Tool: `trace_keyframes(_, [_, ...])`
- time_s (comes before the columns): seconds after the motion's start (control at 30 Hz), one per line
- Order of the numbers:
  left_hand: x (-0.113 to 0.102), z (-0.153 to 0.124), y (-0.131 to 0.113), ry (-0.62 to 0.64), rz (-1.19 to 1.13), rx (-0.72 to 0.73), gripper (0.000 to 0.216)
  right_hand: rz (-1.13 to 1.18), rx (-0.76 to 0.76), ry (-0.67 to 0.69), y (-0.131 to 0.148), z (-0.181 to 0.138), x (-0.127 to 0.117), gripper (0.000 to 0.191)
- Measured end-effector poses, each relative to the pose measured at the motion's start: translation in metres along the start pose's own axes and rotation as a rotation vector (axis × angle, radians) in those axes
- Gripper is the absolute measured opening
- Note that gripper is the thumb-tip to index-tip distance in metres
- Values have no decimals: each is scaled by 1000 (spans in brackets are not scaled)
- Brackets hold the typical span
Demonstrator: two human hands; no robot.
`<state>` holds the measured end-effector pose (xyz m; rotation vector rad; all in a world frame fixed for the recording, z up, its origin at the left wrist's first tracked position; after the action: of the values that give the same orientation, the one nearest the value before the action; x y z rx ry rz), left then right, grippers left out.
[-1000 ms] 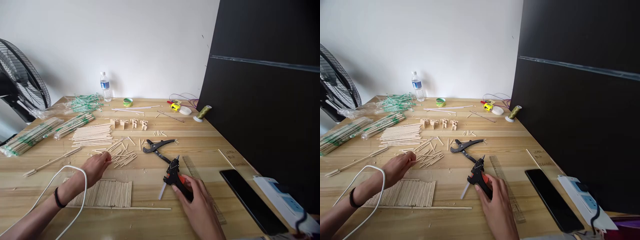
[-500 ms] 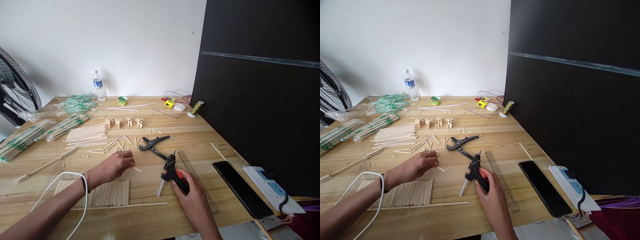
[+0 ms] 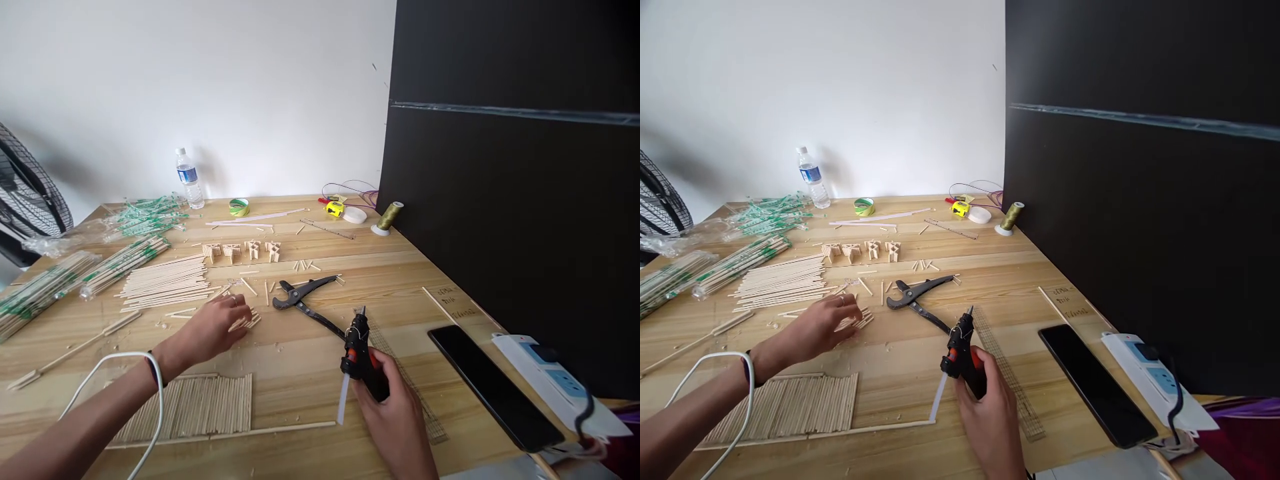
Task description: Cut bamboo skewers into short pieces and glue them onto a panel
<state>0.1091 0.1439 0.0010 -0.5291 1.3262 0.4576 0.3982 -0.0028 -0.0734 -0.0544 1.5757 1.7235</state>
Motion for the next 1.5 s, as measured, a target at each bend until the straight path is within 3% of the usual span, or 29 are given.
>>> trace_keyframes(0.23, [21,5,-8,63,111,-72,12,22,-12,64,17,2,-1,35])
trace_keyframes(0.47, [24,12,0,89,156,-116,17,57,-25,67,29,1,-3,35])
trace_keyframes(0.6, [10,13,-12,90,89,-18,22,72,-23,60,30,1,-5,35])
trace_keyframes(0.77, [-4,11,-63,139,-62,231,20,88,-41,30,28,0,-12,32])
trace_keyframes(0.87, [-3,6,-88,143,-125,357,17,102,-36,25,24,-1,-13,31])
trace_keyframes(0.97, [6,0,-95,182,-149,403,21,101,-15,21,20,-2,-13,32])
trace_keyframes(1.1, [11,-3,-83,163,-248,305,37,103,-5,21,18,-3,-11,33])
trace_keyframes(1.27, [22,-5,-61,159,-258,56,10,79,11,31,15,-3,-10,33])
trace_keyframes(1.5, [28,-9,-65,217,-287,13,16,72,20,35,18,-3,-11,32])
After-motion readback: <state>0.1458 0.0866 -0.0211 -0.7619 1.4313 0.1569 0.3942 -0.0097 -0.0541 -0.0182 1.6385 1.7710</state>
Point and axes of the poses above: each hand's wrist, its own z-axis towards the middle knuckle, its own x-axis out of the palm, y = z × x, the point moved 9 cm from there along z, towards the middle knuckle, and after that the axes turned 6 degrees about z, right-handed, at the moved point
